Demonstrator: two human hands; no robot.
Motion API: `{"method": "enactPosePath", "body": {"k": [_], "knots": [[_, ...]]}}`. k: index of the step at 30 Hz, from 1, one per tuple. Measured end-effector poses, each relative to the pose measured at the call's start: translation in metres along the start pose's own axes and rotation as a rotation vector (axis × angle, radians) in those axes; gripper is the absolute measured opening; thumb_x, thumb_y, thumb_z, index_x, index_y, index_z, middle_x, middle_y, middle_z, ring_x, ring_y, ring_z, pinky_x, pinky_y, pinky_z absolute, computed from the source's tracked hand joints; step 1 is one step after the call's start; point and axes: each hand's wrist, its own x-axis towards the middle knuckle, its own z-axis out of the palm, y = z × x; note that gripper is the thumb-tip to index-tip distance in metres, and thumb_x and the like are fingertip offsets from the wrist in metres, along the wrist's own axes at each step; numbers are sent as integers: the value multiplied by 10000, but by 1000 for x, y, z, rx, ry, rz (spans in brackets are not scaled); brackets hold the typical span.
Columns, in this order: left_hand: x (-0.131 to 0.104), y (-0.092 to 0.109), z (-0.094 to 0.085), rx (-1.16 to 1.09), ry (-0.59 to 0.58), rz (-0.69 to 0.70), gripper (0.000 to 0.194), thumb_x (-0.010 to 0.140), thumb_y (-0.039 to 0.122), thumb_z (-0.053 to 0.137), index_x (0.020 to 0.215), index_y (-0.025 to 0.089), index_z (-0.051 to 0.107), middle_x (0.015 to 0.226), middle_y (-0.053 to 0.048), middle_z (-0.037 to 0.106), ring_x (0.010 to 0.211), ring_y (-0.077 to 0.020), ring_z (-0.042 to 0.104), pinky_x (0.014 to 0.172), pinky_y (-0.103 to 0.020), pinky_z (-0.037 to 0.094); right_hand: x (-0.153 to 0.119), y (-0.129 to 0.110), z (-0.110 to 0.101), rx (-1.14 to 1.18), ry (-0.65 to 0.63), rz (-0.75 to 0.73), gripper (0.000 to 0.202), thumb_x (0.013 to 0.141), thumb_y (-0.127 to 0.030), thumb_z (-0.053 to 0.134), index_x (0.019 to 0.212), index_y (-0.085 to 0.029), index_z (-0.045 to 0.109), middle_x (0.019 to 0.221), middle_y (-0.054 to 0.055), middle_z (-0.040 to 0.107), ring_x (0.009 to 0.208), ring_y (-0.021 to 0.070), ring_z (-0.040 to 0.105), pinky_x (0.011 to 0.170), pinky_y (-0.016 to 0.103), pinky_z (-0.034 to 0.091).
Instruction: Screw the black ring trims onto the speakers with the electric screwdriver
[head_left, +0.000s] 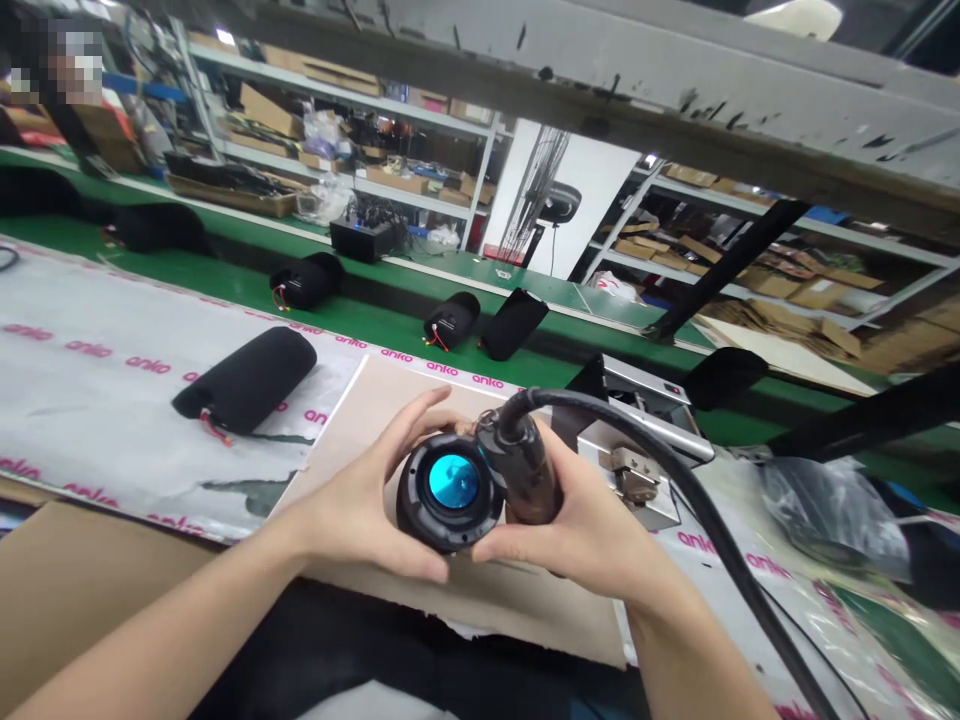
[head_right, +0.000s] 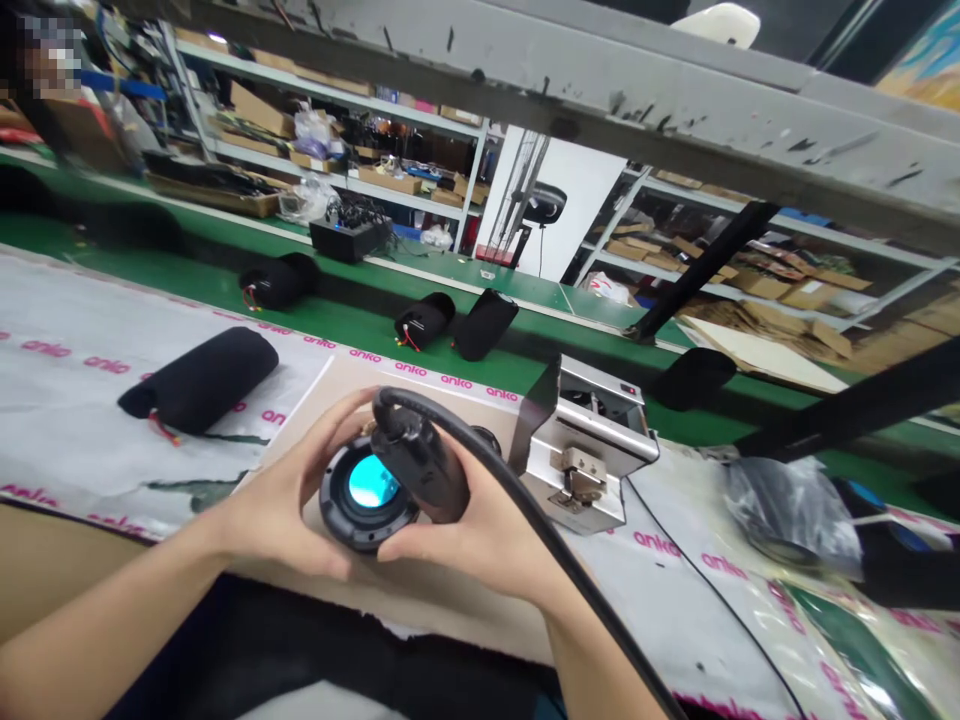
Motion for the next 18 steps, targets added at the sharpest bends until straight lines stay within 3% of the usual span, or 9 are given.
{"method": "enactPosePath", "body": {"k": [2, 4, 7, 10, 13, 16, 18], "knots": [[-6, 4, 13, -21, 107, -43, 1404, 553, 295, 1067, 1697, 393, 259, 1606, -139, 558, 1500, -425, 546, 1204, -578, 517, -4, 1, -2, 63, 63, -38, 765, 641, -143, 1026, 1315, -300, 700, 1349, 30, 719, 1224, 266, 718, 1042, 350, 630], [-10, 4, 23, -22, 142, -58, 1352, 591, 294, 1051, 1685, 398, 263, 1595, -141, 562, 1469, -418, 579, 1178, -562, 549, -8, -1, -5, 129, 185, -66, 738, 632, -133, 1024, 1272, -314, 703, 1351, 24, 718, 935, 211, 779, 777, 289, 683], [-13, 1, 29, 21, 166, -31, 1216, 672, 277, 992, 1662, 394, 295, 1603, -138, 542, 1486, -407, 561, 1190, -545, 541, -16, -5, -9, 163, 370, 0, 763, 586, -170, 1048, 1243, -292, 681, 1288, 56, 747, 541, 133, 660, 465, 275, 594], [-15, 1, 31, 58, 188, 15, 1144, 725, 221, 924, 1662, 386, 289, 1634, -131, 501, 1523, -398, 518, 1212, -526, 523, -23, 0, -10, 188, 423, 74, 822, 533, -193, 1076, 1237, -264, 658, 1092, 58, 783, 512, 149, 650, 457, 278, 583], [-14, 4, 31, 95, 173, 12, 1140, 725, 216, 916, 1663, 374, 288, 1605, -138, 529, 1497, -402, 545, 1185, -519, 548, -27, 13, -8, 341, 386, 5, 704, 673, -316, 1035, 1239, -280, 618, 1001, 33, 768, 446, 150, 636, 430, 273, 543], [-13, 4, 25, 133, 149, -4, 1151, 706, 273, 955, 1655, 372, 311, 1584, -144, 555, 1468, -405, 569, 1184, -530, 543, -29, 24, -1, 443, 434, -115, 561, 805, -405, 955, 1218, -299, 591, 1246, 67, 737, 554, 202, 729, 445, 290, 559], [-13, 1, 22, 132, 128, -2, 1150, 715, 299, 964, 1655, 393, 308, 1594, -133, 548, 1459, -390, 578, 1194, -522, 531, -32, 26, 8, 404, 551, -160, 573, 802, -403, 963, 1224, -310, 587, 1422, 80, 667, 777, 275, 805, 516, 318, 618]]}}
